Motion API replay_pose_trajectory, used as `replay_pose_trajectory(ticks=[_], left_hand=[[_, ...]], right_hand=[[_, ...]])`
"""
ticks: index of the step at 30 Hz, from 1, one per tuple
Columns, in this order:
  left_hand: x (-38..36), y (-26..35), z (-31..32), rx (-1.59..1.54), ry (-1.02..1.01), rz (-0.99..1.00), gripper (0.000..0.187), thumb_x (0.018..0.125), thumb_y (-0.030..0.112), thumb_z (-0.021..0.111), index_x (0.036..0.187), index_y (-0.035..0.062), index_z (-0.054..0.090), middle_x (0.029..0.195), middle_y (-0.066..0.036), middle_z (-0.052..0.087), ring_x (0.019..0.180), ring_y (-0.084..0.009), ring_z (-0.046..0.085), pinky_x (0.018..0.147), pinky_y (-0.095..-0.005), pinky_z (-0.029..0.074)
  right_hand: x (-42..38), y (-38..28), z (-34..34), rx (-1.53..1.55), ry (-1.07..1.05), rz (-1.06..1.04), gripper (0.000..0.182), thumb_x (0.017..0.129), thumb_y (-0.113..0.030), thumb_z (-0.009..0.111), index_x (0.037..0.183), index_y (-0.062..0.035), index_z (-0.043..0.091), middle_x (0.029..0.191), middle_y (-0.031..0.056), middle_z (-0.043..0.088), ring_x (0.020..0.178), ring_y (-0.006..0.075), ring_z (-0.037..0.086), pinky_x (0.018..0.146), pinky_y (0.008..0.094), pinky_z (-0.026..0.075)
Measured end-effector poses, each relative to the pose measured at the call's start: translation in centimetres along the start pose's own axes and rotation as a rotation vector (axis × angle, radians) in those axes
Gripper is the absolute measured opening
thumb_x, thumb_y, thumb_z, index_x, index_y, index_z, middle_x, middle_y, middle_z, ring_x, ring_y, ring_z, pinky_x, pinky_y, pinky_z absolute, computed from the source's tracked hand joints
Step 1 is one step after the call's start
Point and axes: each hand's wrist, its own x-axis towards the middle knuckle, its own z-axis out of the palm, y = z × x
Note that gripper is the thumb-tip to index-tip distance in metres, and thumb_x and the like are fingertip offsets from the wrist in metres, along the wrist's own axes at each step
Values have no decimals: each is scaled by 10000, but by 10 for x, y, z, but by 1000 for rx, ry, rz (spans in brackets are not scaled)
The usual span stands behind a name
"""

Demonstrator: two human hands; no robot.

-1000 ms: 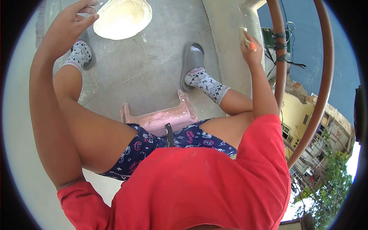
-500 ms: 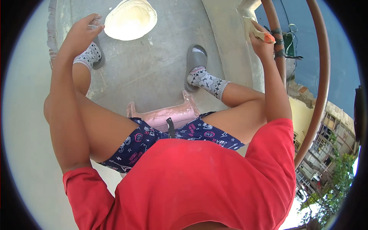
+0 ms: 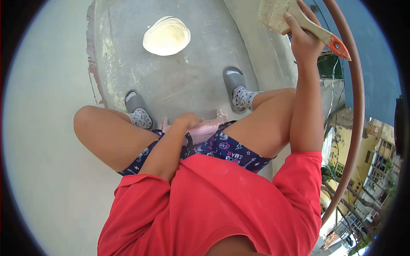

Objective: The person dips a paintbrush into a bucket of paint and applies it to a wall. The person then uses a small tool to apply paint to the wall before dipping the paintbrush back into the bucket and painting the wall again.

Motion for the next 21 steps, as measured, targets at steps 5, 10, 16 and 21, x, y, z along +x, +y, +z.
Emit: replay_pose_trajectory(ticks=[5, 10, 16, 21], left_hand=[[-31, 9, 18, -158, -50, -51, 707, 834, 592, 395, 1007, -55, 623, 1115, -272, 553, 1068, -395, 521, 922, -432, 396], [-27, 14, 60, -289, -165, -126, 681, 809, 583, 440, 978, -48, 632, 1044, -264, 588, 1016, -383, 553, 870, -424, 430], [-17, 32, 109, -263, -153, -102, 700, 829, 605, 404, 970, -38, 639, 1059, -254, 586, 1020, -383, 549, 879, -425, 431], [-12, 20, 138, -208, -7, -67, 704, 829, 632, 385, 943, -5, 662, 1078, -248, 582, 1037, -385, 543, 910, -431, 414]], right_hand=[[9, -7, 19, -189, -20, -122, 433, 758, -90, 650, 1150, 62, 544, 1017, 181, 618, 766, 172, 643, 559, 237, 542], [25, 19, 49, -256, -88, 21, 424, 757, -53, 632, 1156, 53, 540, 1147, 162, 570, 941, 195, 596, 816, 264, 479], [2, 33, 51, -301, -127, 19, 412, 756, -43, 640, 1151, 34, 551, 1064, 143, 597, 874, 155, 602, 734, 230, 492], [-41, 30, 34, -25, -145, 131, 439, 778, -33, 618, 1205, 5, 523, 1075, 134, 598, 955, 146, 576, 816, 230, 451]])
